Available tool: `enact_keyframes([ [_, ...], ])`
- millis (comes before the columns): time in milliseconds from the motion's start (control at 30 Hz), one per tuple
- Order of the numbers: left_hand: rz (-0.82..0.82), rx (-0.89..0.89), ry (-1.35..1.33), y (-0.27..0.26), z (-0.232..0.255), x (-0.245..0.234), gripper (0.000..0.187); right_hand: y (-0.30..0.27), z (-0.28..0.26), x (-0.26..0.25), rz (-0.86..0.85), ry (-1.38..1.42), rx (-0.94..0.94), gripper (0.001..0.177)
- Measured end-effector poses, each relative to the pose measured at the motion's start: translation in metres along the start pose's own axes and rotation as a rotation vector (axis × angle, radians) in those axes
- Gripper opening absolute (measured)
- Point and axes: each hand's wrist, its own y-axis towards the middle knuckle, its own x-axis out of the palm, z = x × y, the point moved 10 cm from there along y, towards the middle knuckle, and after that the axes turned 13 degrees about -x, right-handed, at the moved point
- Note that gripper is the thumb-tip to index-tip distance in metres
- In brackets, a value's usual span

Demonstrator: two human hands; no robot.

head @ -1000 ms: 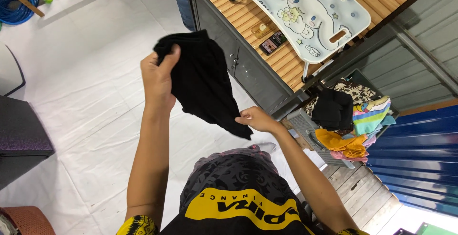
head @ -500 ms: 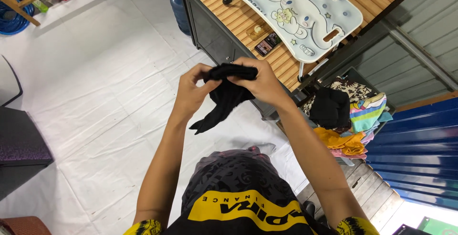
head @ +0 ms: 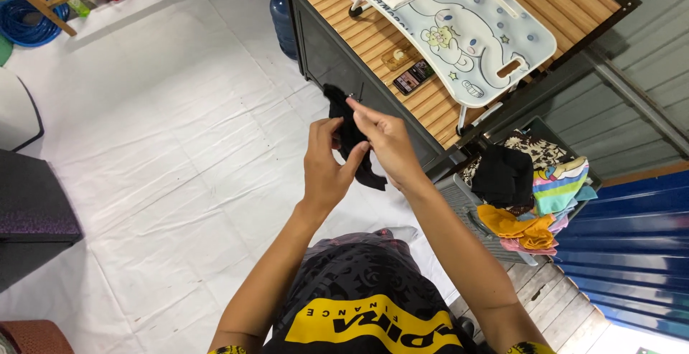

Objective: Folding various pieces of clothing including shirts and pants on a table.

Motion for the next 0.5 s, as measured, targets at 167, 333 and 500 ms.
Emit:
enact_keyframes([
  [167, -0.016, -0.058, -0.094, 0.0, -0.037, 0.007, 0.027, -0.008, 0.01, -0.008, -0.037, -0.093, -0.015, 0.048],
  [333, -0.044, -0.103, -0.137, 0.006, -0.014, -0.001, 0.036, -0.011, -0.02, -0.001, -0.109, -0.112, -0.143, 0.047],
  [500, 0.05, -0.019, -0.084, 0.016, -0.016, -0.026, 0.026, 0.0, -0.021, -0.017, -0.106, -0.185, -0.172, 0.033],
])
